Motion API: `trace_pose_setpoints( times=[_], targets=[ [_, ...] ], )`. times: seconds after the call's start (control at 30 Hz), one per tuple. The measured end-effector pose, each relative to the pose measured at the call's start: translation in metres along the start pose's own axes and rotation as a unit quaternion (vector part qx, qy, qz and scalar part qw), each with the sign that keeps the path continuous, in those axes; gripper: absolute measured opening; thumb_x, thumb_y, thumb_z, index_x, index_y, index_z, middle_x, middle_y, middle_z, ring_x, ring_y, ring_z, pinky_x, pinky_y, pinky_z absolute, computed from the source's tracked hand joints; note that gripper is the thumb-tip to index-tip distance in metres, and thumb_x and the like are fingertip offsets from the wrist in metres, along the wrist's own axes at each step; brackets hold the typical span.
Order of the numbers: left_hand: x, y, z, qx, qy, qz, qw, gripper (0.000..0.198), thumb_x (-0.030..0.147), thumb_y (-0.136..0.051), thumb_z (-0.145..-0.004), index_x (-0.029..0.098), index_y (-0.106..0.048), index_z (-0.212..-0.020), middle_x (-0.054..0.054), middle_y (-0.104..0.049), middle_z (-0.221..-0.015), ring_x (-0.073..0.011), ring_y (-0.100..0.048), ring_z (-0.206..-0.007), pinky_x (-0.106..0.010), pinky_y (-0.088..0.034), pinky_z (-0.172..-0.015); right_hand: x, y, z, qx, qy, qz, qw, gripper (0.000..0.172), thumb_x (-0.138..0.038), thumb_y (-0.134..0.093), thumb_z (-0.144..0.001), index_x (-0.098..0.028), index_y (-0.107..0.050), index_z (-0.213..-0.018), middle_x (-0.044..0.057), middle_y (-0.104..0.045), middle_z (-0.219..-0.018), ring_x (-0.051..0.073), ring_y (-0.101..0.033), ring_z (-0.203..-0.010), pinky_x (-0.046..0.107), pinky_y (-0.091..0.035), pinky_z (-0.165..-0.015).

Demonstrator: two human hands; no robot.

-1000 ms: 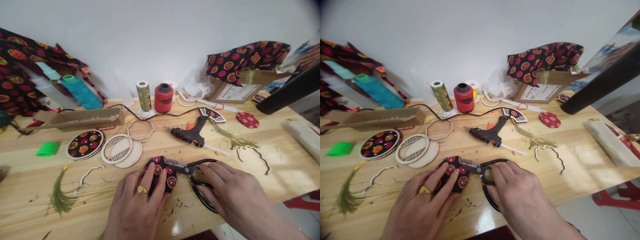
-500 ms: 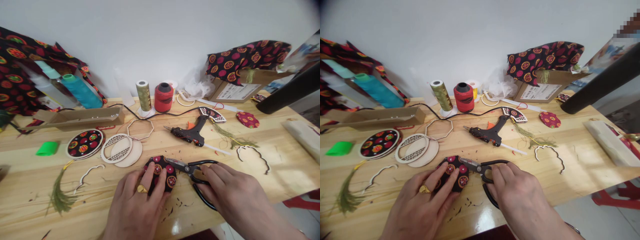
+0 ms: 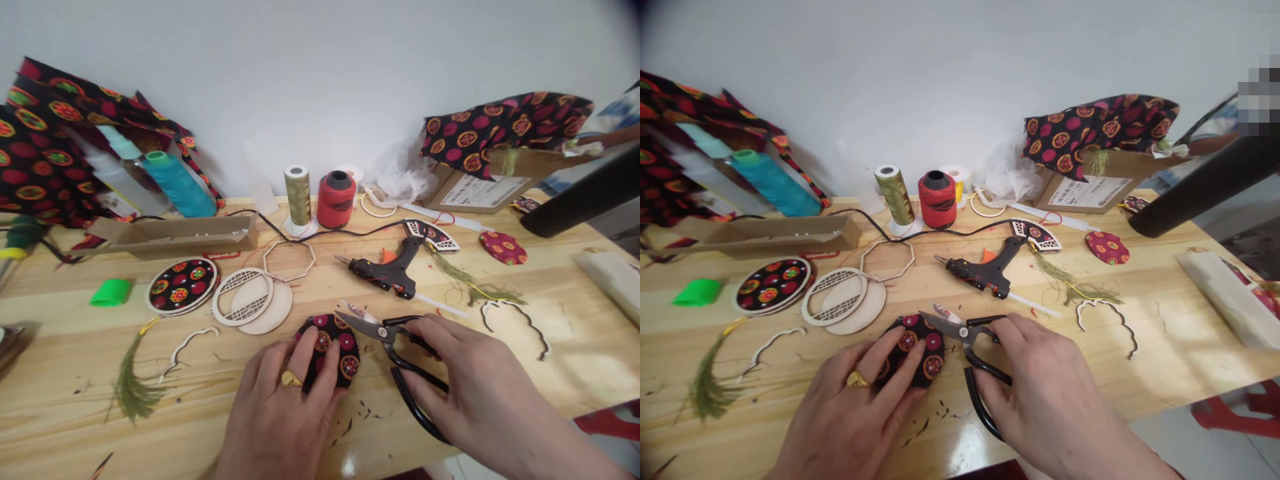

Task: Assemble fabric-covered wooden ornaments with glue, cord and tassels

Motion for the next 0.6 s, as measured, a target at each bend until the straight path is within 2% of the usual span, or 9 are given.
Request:
trace_pose_setpoints(
  times=[0.1, 0.2, 0.3, 0.43, 0.6],
  targets=[
    [0.0, -0.002, 0.002, -0.014, -0.008, -0.01, 1.0, 0.036, 0.03, -0.058, -0.088, 0.023, -0.062, -0.123, -0.01, -0.06, -0.127, -0.0263, -0.056, -0.097, -0.042, -0.049, -0.079, -0.004, -0.009, -0.006, -0.033, 0.018, -0.005, 0.999, 0.01, -0.027, -0.055, -0.083, -0.022, -0.06, -0.09, 0.002, -0.068, -0.08, 0.02, -0.066, -0.066, 0.031, -0.051, -0.056],
    [0.0, -0.003, 0.003, -0.023, -0.01, -0.003, 1.0, 0.038, 0.031, -0.06, -0.087, 0.022, -0.061, -0.124, -0.01, -0.062, -0.124, -0.0272, -0.056, -0.097, -0.043, -0.049, -0.079, -0.007, -0.011, -0.014, -0.026, 0.028, -0.004, 0.999, 0.014, -0.029, -0.053, -0.086, -0.021, -0.062, -0.094, 0.005, -0.069, -0.085, 0.023, -0.068, -0.071, 0.033, -0.052, -0.058],
    [-0.001, -0.002, 0.003, -0.016, -0.003, 0.01, 1.0, 0.036, 0.031, -0.058, -0.088, 0.021, -0.062, -0.122, -0.011, -0.063, -0.121, -0.029, -0.055, -0.096, -0.045, -0.05, -0.078, -0.005, -0.007, -0.021, 0.002, -0.002, -0.036, 0.999, 0.019, -0.03, -0.052, -0.086, -0.019, -0.064, -0.096, 0.007, -0.069, -0.087, 0.023, -0.067, -0.072, 0.034, -0.052, -0.06],
    [0.001, -0.002, 0.002, -0.019, -0.002, 0.007, 1.0, 0.036, 0.03, -0.058, -0.088, 0.021, -0.062, -0.122, -0.011, -0.063, -0.121, -0.0281, -0.055, -0.095, -0.044, -0.05, -0.077, 0.001, -0.008, -0.02, 0.0, -0.058, -0.112, 0.992, 0.022, -0.03, -0.053, -0.083, -0.02, -0.066, -0.097, 0.006, -0.069, -0.086, 0.021, -0.065, -0.074, 0.032, -0.051, -0.064],
    [0.001, -0.001, 0.001, -0.024, 0.019, 0.016, 0.999, 0.035, 0.026, -0.057, -0.087, 0.02, -0.063, -0.121, -0.013, -0.063, -0.121, -0.0303, -0.055, -0.097, -0.047, -0.051, -0.077, 0.009, -0.005, -0.008, 0.004, -0.092, -0.147, 0.985, 0.019, -0.032, -0.052, -0.082, -0.02, -0.066, -0.09, 0.003, -0.066, -0.074, 0.017, -0.059, -0.063, 0.029, -0.046, -0.056]
  ],
)
Point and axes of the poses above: each hand's wrist, its own z-axis away from the middle knuckle, its own y-axis out of the back of the hand, x = y × z, the point moved 9 cm from there along -z, towards the middle knuckle
